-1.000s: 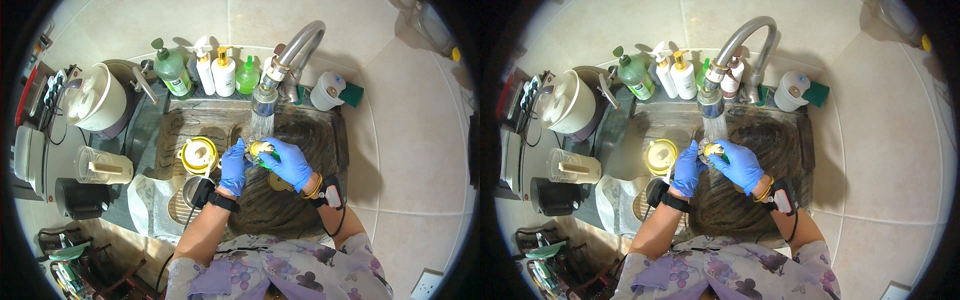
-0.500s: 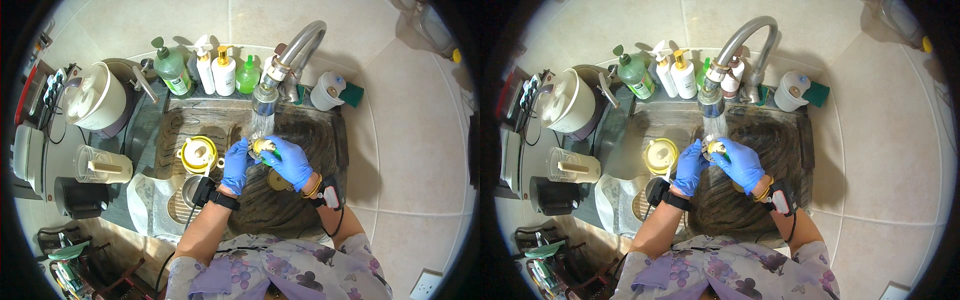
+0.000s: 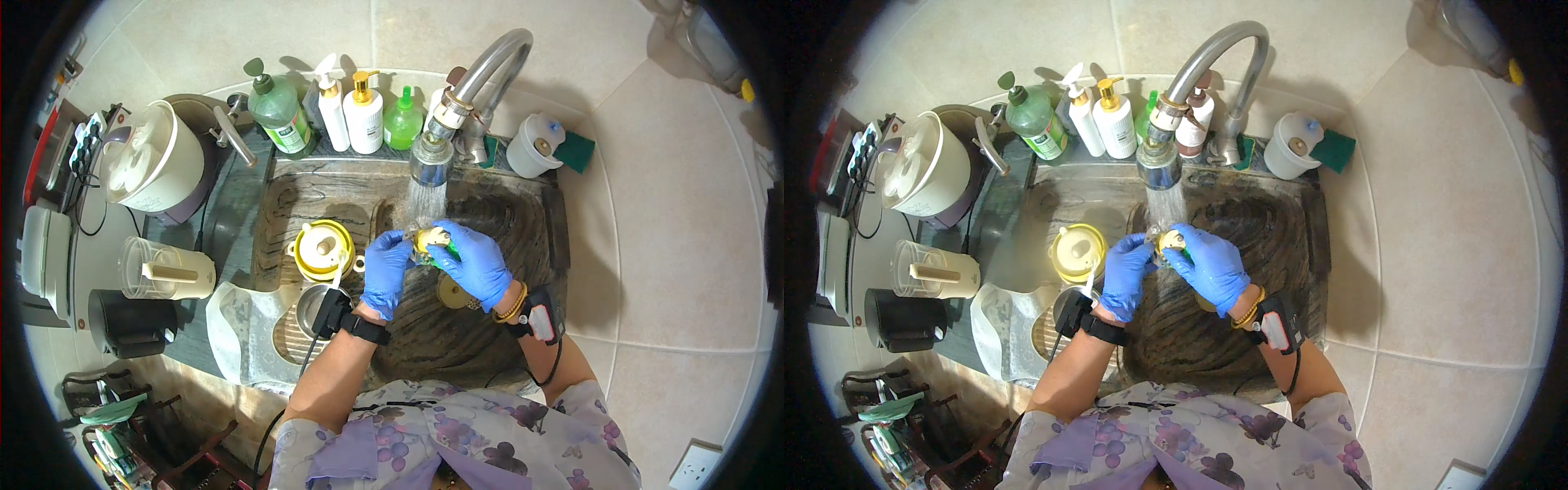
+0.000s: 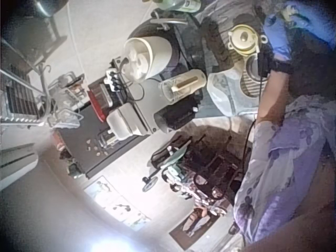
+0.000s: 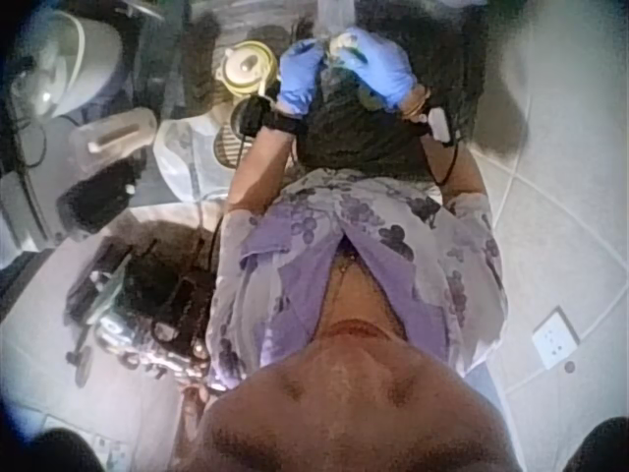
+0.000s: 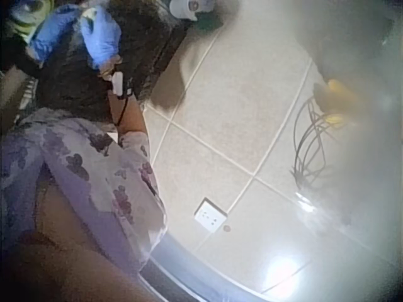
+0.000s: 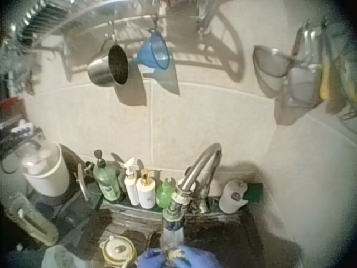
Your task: Washing and scrubbing a component of a citrus juicer under a running faucet using a sponge.
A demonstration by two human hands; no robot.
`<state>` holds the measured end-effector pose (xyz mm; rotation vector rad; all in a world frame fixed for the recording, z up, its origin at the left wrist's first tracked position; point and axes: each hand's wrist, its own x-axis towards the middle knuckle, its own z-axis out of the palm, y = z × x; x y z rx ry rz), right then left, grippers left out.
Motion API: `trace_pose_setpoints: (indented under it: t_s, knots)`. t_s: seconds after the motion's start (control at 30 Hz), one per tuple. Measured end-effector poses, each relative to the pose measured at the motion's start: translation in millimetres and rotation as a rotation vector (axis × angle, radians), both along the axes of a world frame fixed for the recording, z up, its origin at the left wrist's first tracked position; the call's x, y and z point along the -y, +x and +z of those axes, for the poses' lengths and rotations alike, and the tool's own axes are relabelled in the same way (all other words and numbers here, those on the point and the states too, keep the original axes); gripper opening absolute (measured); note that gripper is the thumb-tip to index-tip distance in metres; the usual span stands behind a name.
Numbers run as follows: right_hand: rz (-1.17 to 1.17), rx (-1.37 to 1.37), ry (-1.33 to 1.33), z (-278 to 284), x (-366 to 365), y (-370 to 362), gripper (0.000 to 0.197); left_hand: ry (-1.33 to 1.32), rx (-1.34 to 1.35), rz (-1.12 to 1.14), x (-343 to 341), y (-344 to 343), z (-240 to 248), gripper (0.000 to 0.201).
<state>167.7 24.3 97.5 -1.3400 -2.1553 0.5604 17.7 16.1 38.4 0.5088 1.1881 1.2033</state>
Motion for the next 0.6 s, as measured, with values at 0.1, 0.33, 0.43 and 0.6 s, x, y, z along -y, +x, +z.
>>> trace_pose_setpoints:
  t_s: [0.1, 0.33, 0.43, 0.6]
  knots:
    - [0.013, -0.016, 0.015, -1.7, -1.3, 2.0, 0.033, 0.067, 0.077, -0.014, 0.6, 0.0, -7.5, 0.02]
    - [0.016, 0.001, -0.014, 4.8, 2.7, -0.8, 0.032, 0.022, 0.018, -0.053, -2.5, -1.3, 0.7, 0.019]
    - [0.021, -0.084, 0.02, 4.5, 1.8, -1.2, 0.032, 0.035, 0.013, -0.036, -1.8, -1.5, -4.4, 0.019]
    - [0.013, -0.026, 0.038, 2.8, 1.6, 1.4, 0.033, 0.056, -0.009, -0.059, 0.2, -1.4, 0.8, 0.019]
